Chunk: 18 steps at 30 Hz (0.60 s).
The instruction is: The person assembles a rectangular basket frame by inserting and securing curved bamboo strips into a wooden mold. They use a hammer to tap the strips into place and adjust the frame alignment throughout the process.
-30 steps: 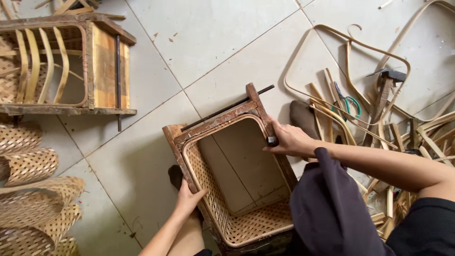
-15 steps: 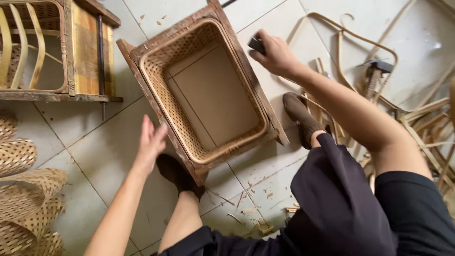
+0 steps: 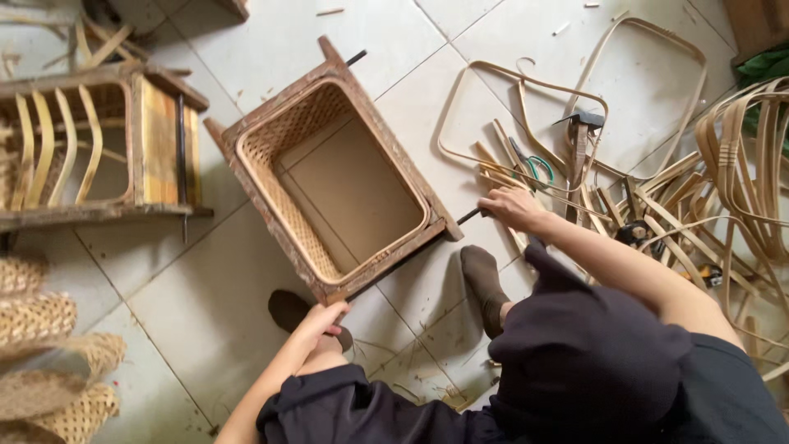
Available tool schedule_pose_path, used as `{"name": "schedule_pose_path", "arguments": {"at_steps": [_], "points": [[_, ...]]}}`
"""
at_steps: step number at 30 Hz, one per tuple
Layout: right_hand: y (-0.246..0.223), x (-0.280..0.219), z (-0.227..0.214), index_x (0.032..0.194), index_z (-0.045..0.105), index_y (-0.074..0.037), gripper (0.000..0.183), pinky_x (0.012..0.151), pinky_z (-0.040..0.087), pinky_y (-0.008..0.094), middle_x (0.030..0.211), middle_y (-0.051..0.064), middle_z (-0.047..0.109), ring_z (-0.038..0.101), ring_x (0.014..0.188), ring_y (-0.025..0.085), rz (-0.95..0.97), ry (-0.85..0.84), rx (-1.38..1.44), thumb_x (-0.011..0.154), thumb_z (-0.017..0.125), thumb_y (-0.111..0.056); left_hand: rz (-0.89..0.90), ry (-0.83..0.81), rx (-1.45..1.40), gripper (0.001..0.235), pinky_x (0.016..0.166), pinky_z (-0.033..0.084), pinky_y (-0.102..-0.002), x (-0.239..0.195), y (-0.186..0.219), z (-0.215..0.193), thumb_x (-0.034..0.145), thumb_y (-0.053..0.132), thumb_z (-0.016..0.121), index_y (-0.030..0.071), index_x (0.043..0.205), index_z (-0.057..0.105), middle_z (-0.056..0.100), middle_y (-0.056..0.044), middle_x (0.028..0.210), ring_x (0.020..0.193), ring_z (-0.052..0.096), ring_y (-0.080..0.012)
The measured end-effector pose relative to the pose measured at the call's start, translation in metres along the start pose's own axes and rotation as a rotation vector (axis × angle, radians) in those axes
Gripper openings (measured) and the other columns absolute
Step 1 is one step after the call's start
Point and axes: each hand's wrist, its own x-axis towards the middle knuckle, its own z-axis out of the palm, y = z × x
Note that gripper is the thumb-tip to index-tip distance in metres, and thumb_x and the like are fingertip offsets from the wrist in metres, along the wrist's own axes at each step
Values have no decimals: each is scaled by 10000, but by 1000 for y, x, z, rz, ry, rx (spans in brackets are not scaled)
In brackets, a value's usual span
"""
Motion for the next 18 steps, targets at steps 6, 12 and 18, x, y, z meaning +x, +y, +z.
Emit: {"name": "schedule_pose_path", "arguments": {"at_steps": [6,12,18], "points": [[4,45,42,952,666,-137,182,541,537,403,783,43,682,661,685,228,-247,-76,365,932,709,-313,-12,25,-162,292,749,510,-285,23,-29,0,780,299,727,13,814,775,722,-49,778,765,651,-149],[-4,121,78,777,665,-98,249,502,404,371,662,24,573,514,606,202,-38,-1202,485,841,819,-284,72,2,-167,235,724,459,-316,11,-21,1,817,205,702,-27,787,717,706,-67,776,749,609,-151],[-20,94,67,810,658,-83,90,516,499,386,722,103,643,636,627,252,-138,-617,182,843,717,-144,76,21,-162,181,726,496,-305,1,-10,1,787,194,699,14,808,702,690,-56,780,756,626,-151]]}}
